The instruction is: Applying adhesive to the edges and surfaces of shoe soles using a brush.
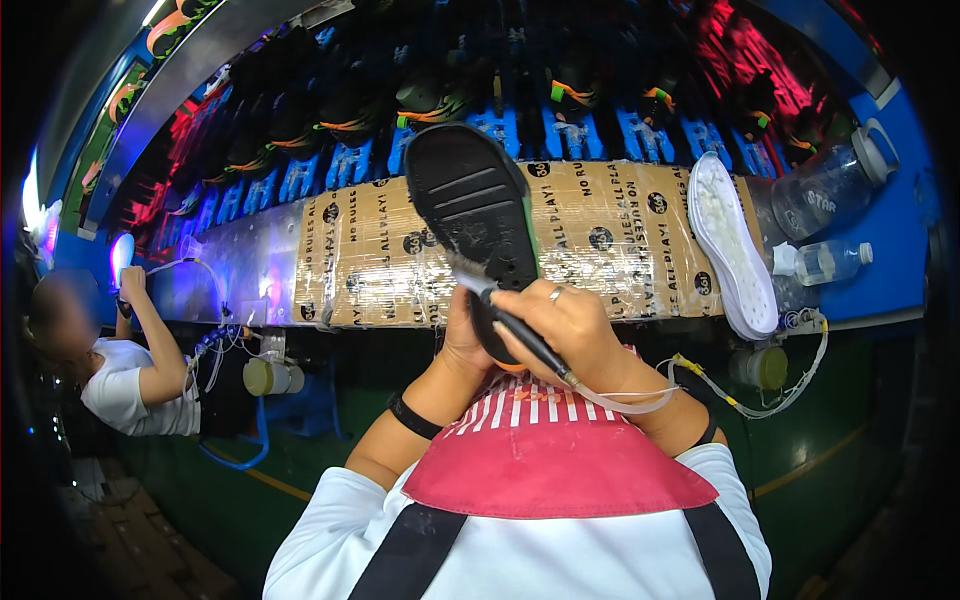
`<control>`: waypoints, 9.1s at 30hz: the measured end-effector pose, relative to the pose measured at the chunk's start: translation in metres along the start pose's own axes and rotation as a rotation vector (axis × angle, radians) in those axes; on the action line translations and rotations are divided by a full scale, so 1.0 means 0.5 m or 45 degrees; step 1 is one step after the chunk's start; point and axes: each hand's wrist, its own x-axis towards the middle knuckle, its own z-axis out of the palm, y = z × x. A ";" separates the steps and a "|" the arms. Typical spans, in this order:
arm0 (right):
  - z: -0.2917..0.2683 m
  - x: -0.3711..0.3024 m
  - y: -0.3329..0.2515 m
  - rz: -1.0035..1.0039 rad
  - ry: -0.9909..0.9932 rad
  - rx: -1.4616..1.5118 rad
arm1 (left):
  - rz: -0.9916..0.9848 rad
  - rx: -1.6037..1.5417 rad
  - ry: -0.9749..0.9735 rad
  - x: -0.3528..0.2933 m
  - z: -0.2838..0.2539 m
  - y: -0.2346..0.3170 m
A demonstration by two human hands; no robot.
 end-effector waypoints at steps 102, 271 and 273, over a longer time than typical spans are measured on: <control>-0.044 -0.043 0.053 0.319 -0.495 0.683 | -0.315 0.442 0.208 0.026 -0.015 0.188; -0.005 -0.019 0.034 0.240 -0.651 0.784 | -0.013 0.477 -0.119 0.046 -0.003 0.181; 0.001 -0.011 0.029 0.246 -0.533 0.674 | -0.099 0.405 -0.030 0.044 0.008 0.185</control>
